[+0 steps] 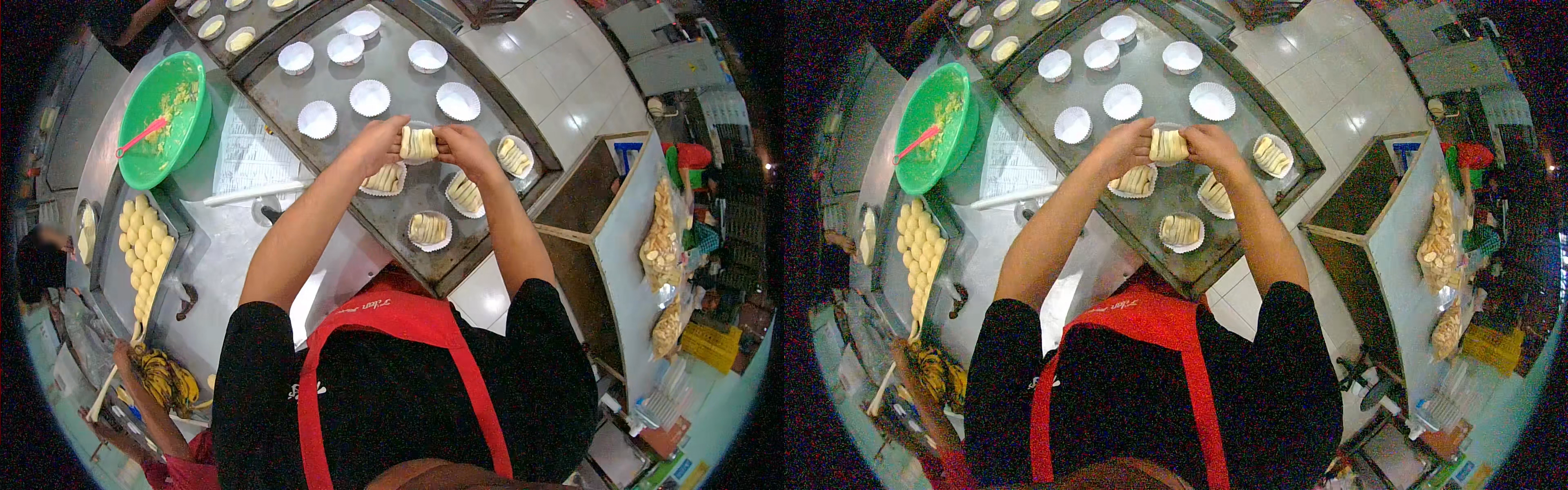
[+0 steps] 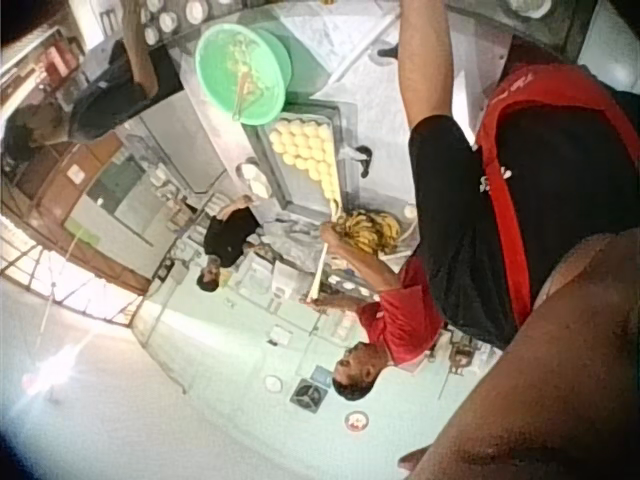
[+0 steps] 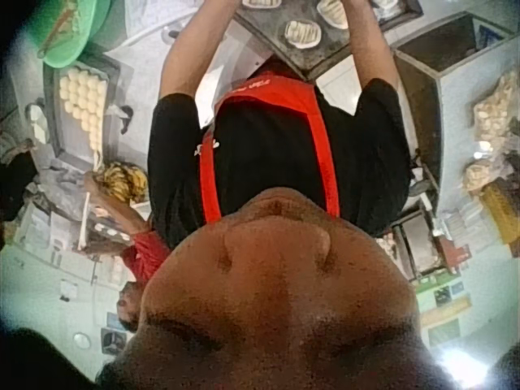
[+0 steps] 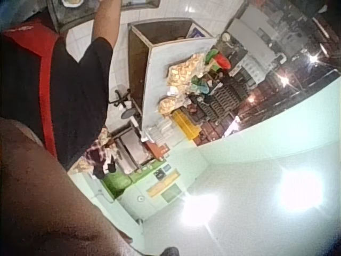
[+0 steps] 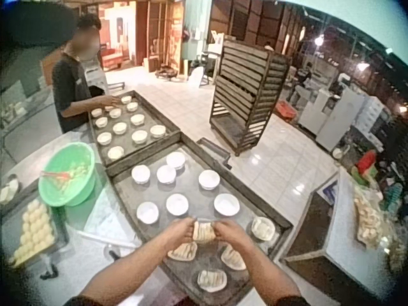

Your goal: Prepare and shape dough for baking in a bakery setting.

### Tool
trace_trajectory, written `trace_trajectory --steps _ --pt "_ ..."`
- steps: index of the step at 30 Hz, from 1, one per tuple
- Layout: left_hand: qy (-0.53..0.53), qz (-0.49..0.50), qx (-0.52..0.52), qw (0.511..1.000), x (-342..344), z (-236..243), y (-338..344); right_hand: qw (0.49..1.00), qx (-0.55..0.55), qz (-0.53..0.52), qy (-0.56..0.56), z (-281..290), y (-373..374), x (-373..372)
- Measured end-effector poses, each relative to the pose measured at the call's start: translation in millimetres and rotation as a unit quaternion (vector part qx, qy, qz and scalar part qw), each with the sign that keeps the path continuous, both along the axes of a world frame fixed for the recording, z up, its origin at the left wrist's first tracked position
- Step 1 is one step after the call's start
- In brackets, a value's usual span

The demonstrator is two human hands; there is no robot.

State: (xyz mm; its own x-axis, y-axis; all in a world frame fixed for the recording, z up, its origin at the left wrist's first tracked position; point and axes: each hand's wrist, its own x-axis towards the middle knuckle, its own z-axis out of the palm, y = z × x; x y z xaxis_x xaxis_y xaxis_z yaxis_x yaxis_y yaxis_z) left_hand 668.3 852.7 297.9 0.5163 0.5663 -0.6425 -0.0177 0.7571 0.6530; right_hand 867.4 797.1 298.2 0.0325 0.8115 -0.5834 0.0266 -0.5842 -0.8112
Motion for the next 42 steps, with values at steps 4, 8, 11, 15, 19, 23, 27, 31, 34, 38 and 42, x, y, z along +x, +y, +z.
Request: trace_trajectory --steps 4,8,11,15,19,23,27,31,34,38,42 --pt "-0.003 -0.020 0.013 1.000 6.2 -2.4 8.0 0.999 -0.007 0.004 -0.053 4.3 3.7 -2.5" --pt "0.004 -0.046 0.003 0.999 10.5 -2.0 17.9 0.997 0.023 0.016 -0.073 9.1 5.1 -0.3" --pt "0.007 -0.042 0.006 0.999 11.8 7.0 15.5 0.997 0.030 0.026 -0.072 8.5 6.9 1.4" --pt "0.002 -0.039 0.000 0.999 6.7 -2.6 12.5 0.992 0.081 0.006 -0.100 -4.8 9.0 -1.4" --pt "0.006 0.012 -0.013 1.000 12.5 -5.2 5.9 0.988 0.086 0.027 -0.128 -13.1 12.9 -0.3" --pt "0.015 0.022 -0.021 0.999 17.2 -8.7 6.0 0.983 0.025 0.085 -0.160 -12.5 20.8 0.4" --pt "0.039 -0.037 0.011 0.999 19.7 -4.1 10.5 0.990 0.008 0.057 -0.127 -15.6 14.6 -0.6" --pt "0.167 -0.157 0.158 0.961 24.7 -17.9 26.1 0.998 0.021 0.006 -0.055 -20.8 -6.5 -7.5" --pt "0.297 -0.250 0.269 0.881 26.6 17.1 26.6 0.998 0.034 -0.059 0.015 -1.6 -19.5 -20.9" --pt "0.288 -0.252 0.356 0.852 27.1 8.6 27.8 0.995 0.050 -0.079 0.039 -9.5 -25.9 -19.4" --pt "0.252 -0.182 0.446 0.839 14.7 12.1 23.6 0.986 0.118 -0.112 -0.027 -19.7 -35.9 -22.0"
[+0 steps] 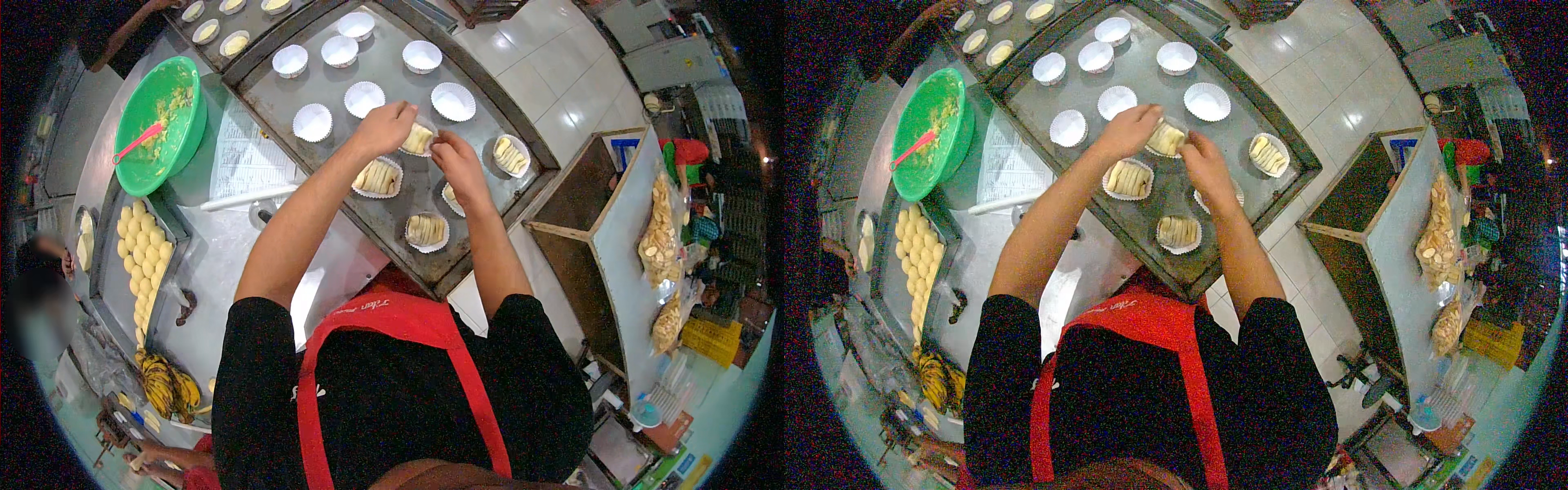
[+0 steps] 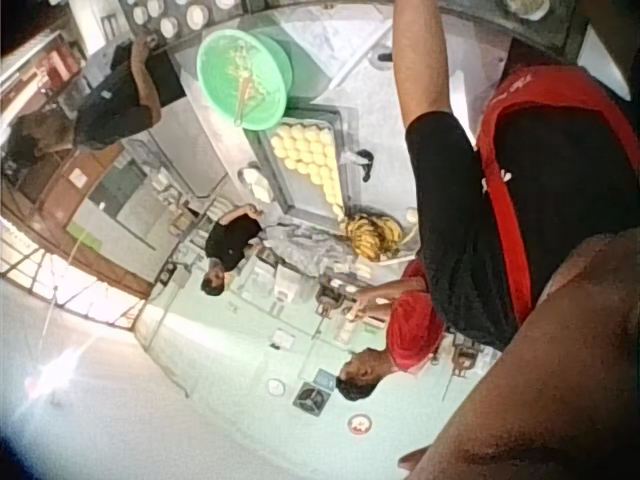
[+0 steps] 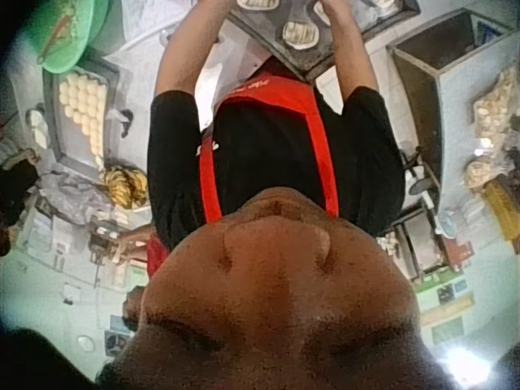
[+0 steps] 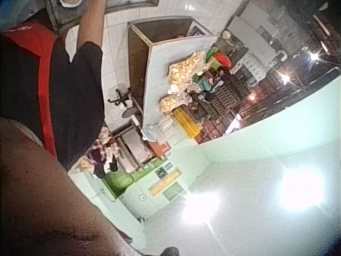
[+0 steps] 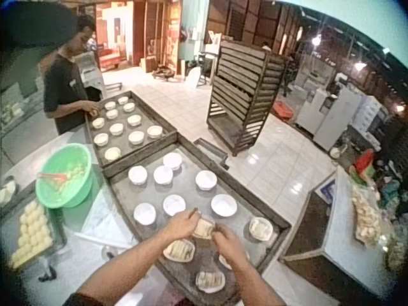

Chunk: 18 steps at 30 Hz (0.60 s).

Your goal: Prepare and shape dough for baking in a bakery setting.

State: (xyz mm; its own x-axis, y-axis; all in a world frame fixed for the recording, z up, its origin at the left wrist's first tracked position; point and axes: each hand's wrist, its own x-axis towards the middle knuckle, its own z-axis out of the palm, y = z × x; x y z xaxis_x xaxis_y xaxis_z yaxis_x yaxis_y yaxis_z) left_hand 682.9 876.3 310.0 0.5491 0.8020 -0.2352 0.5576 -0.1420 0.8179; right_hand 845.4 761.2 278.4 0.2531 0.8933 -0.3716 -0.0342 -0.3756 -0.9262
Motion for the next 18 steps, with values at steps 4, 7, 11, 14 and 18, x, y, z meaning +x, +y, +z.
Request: trace_trajectory --steps 4,7,11,14,18 --pt "-0.128 0.103 0.048 0.985 -43.8 6.6 -32.8 0.991 0.100 -0.021 -0.087 17.8 -16.1 -15.8" --pt "-0.262 0.138 0.032 0.955 -95.0 14.2 -69.7 0.983 0.139 -0.022 -0.116 36.2 -31.4 -26.4" --pt "-0.240 0.246 0.107 0.933 -185.4 -2.7 -136.8 0.978 0.157 0.002 -0.134 54.3 -54.5 -50.1" --pt "-0.251 0.348 0.091 0.899 -249.8 -12.5 -198.3 0.971 0.194 0.031 -0.133 49.3 -70.6 -75.8" --pt "-0.201 0.510 0.090 0.831 -332.3 -24.8 -277.8 0.935 0.269 0.123 -0.194 53.7 -85.3 -119.1"
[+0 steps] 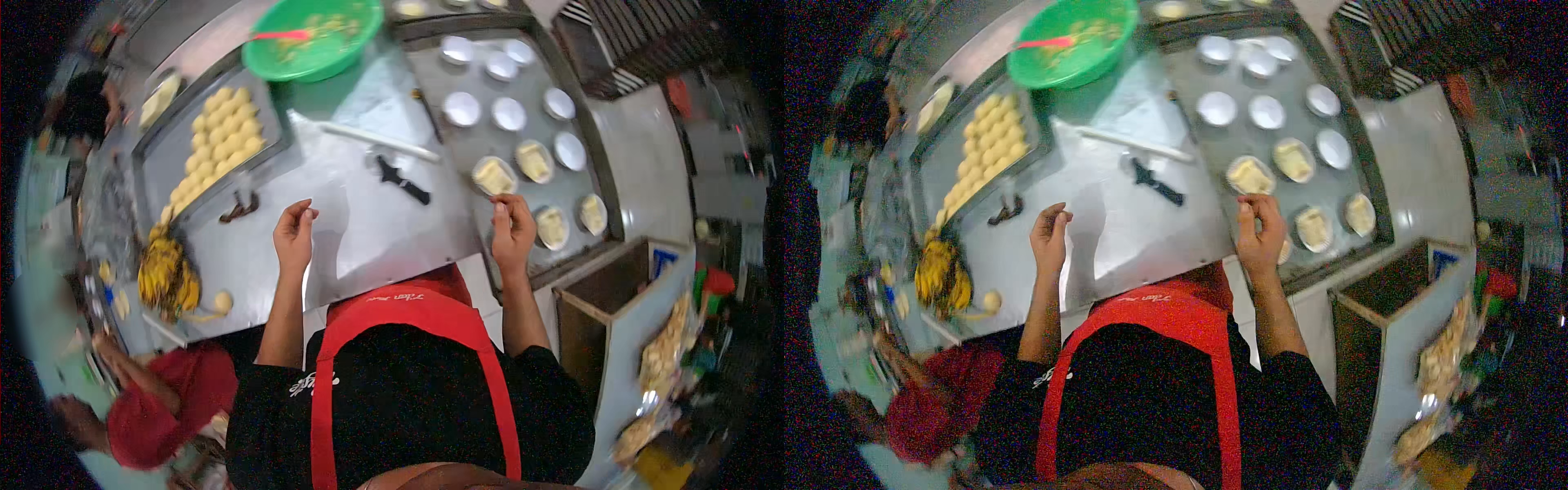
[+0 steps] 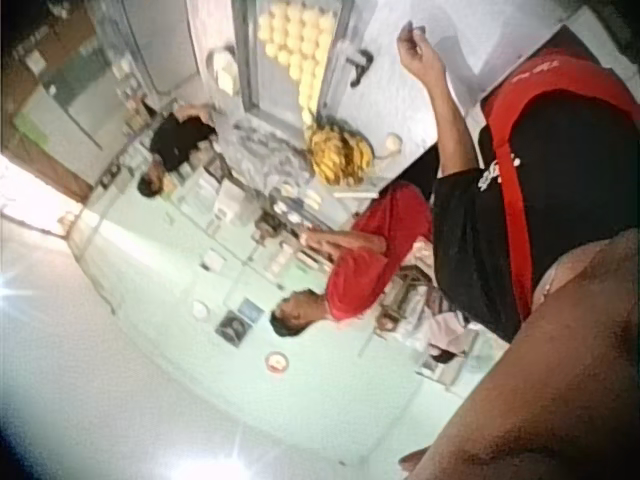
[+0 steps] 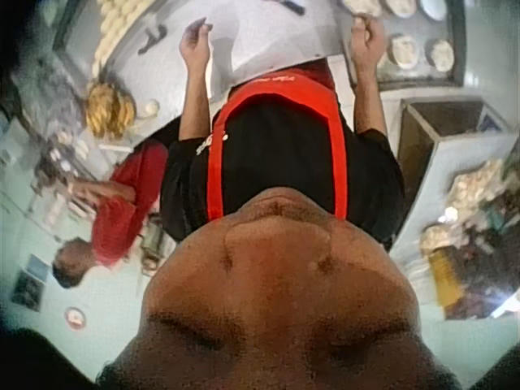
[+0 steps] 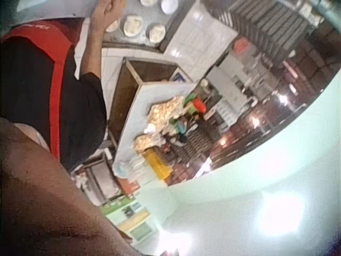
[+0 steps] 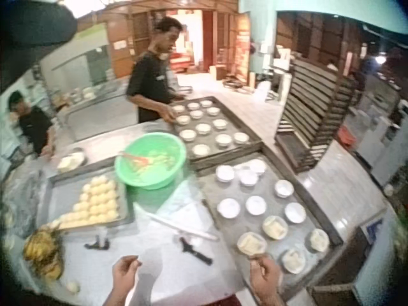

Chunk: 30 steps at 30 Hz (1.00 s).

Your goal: Prepare and shape dough for baking in a bakery setting.

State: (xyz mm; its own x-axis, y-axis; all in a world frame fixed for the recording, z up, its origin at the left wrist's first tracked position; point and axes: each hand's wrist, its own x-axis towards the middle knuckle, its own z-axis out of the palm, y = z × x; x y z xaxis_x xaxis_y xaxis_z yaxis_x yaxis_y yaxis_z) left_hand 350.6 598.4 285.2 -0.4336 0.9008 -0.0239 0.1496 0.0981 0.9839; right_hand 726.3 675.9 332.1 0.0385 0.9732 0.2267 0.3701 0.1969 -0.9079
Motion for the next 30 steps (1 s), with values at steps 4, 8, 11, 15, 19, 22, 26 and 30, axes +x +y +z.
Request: trace_trajectory --steps 4,8,11,15,19,22,26,30 --pt "0.000 0.120 -0.008 0.993 -56.3 -1.9 -62.7 0.995 0.051 0.067 -0.050 -2.1 -4.7 -55.3" --pt "0.035 0.204 0.001 0.978 -102.5 -3.0 -110.3 0.986 0.031 0.144 -0.072 -2.9 -3.2 -114.0" --pt "0.197 0.206 -0.063 0.956 -141.4 7.7 -139.6 0.962 0.077 0.154 -0.210 -25.2 1.0 -138.0" --pt "0.448 0.101 -0.129 0.879 -192.1 8.8 -183.8 0.900 0.119 0.031 -0.418 -66.7 1.6 -149.3" --pt "0.448 0.028 -0.197 0.872 -206.0 3.7 -214.1 0.916 0.028 0.035 -0.399 -78.8 -13.7 -155.1" --pt "0.416 0.022 -0.235 0.878 -206.2 2.8 -217.2 0.923 0.033 0.060 -0.379 -80.0 -38.0 -153.8" --pt "0.384 0.039 -0.294 0.875 -198.0 4.3 -219.2 0.913 0.019 0.052 -0.404 -72.0 -63.6 -133.5" --pt "0.346 0.057 -0.363 0.863 -186.8 10.7 -212.6 0.904 0.014 0.011 -0.428 -72.8 -65.3 -106.0"
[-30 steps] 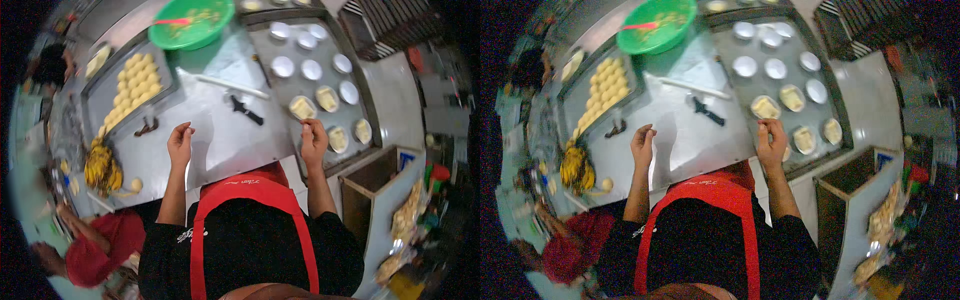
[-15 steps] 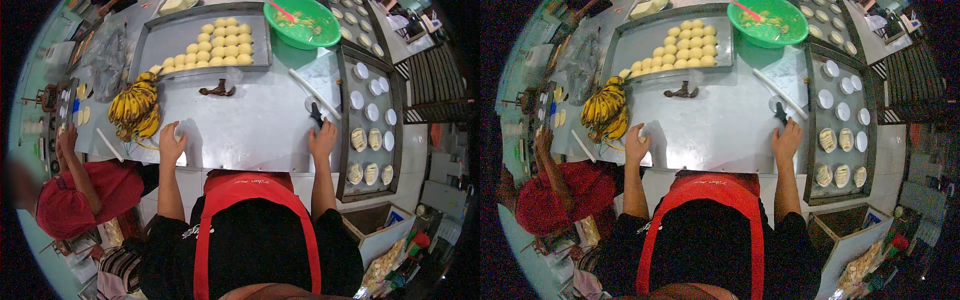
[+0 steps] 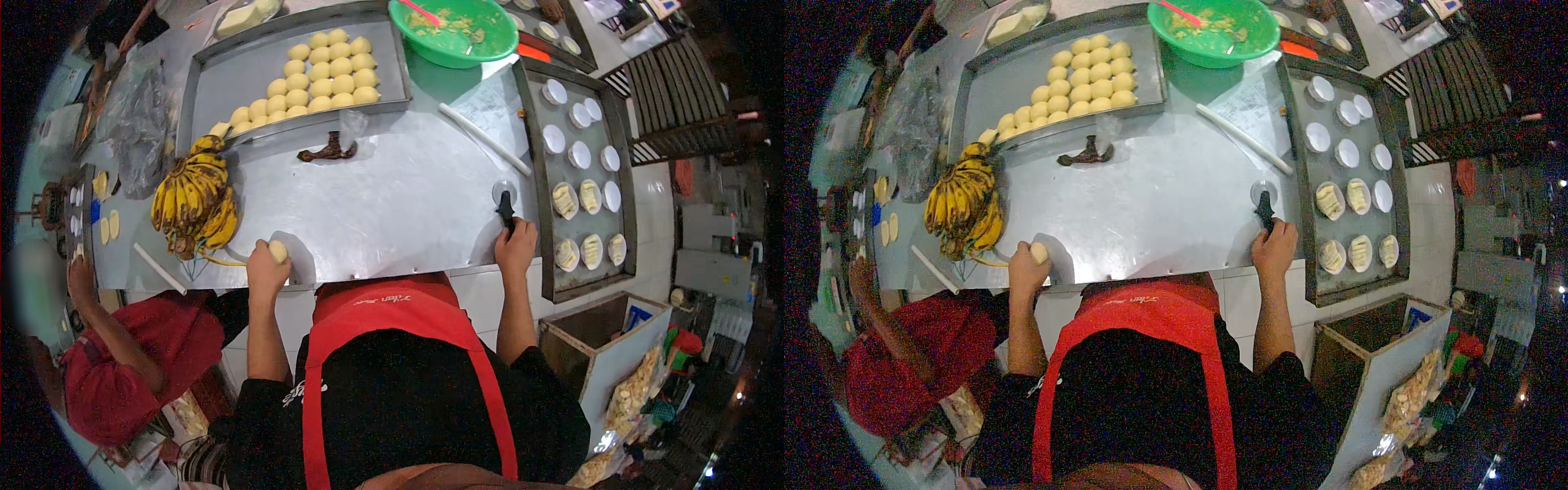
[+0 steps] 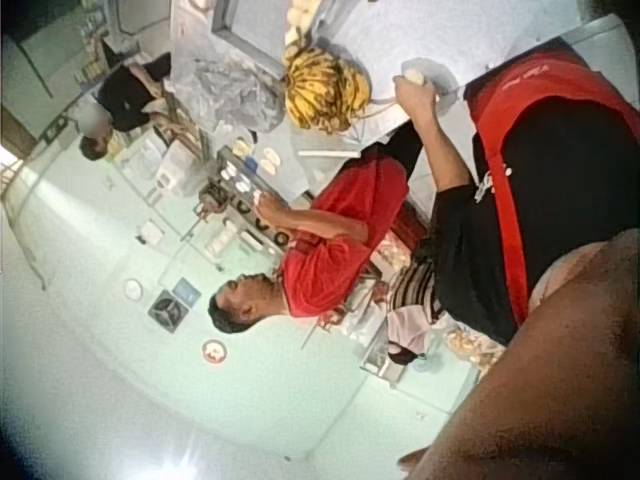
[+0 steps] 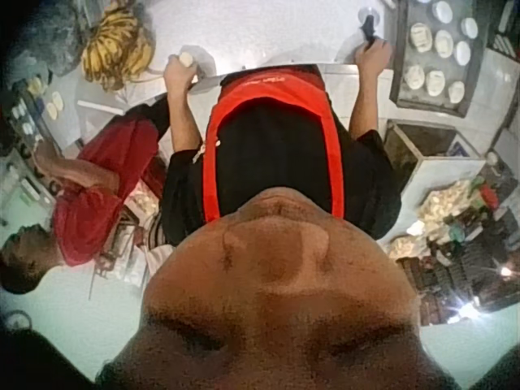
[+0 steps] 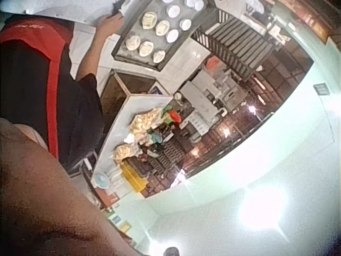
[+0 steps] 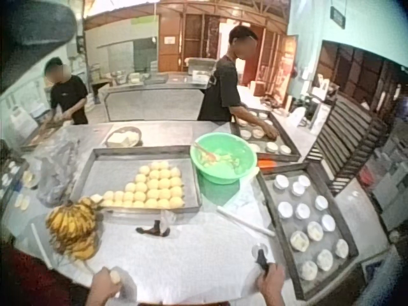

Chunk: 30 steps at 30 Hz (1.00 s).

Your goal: Prepare and shape dough for baking in a bakery setting.

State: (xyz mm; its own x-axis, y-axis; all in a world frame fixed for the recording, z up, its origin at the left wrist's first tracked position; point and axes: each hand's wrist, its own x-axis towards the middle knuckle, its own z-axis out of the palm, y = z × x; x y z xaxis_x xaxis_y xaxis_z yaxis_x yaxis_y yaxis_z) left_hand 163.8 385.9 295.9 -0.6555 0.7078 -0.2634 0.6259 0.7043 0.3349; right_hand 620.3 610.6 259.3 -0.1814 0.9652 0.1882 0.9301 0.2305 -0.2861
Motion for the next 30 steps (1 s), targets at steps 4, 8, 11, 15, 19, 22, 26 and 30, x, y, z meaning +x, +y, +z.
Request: trace_trajectory --steps 4,8,11,15,19,22,26,30 --pt "-0.082 0.005 -0.007 0.997 34.7 29.1 27.6 0.997 0.020 -0.055 -0.047 2.1 18.3 10.3" --pt "-0.240 -0.099 0.257 0.931 99.2 18.4 79.6 0.995 0.085 -0.032 -0.039 24.9 46.3 -6.3" --pt "-0.250 -0.131 0.266 0.922 150.8 21.0 146.9 0.995 0.089 0.033 0.017 29.3 81.2 -22.4" --pt "-0.224 -0.153 0.252 0.929 194.3 13.9 222.6 0.988 0.126 0.073 0.041 14.5 127.7 -43.5" --pt "-0.129 -0.177 0.165 0.962 206.9 -21.5 243.7 0.996 0.042 0.075 -0.034 6.3 138.9 -59.8" --pt "-0.136 -0.166 0.119 0.969 216.5 -10.5 229.8 0.995 0.021 0.095 -0.034 -8.4 140.0 -55.7" --pt "-0.091 -0.177 0.017 0.980 216.4 29.4 214.4 0.990 0.004 0.137 0.032 7.2 127.5 -58.9" --pt "0.084 -0.362 0.254 0.893 219.1 7.4 195.7 0.976 -0.025 0.198 0.088 4.2 102.0 -58.7"
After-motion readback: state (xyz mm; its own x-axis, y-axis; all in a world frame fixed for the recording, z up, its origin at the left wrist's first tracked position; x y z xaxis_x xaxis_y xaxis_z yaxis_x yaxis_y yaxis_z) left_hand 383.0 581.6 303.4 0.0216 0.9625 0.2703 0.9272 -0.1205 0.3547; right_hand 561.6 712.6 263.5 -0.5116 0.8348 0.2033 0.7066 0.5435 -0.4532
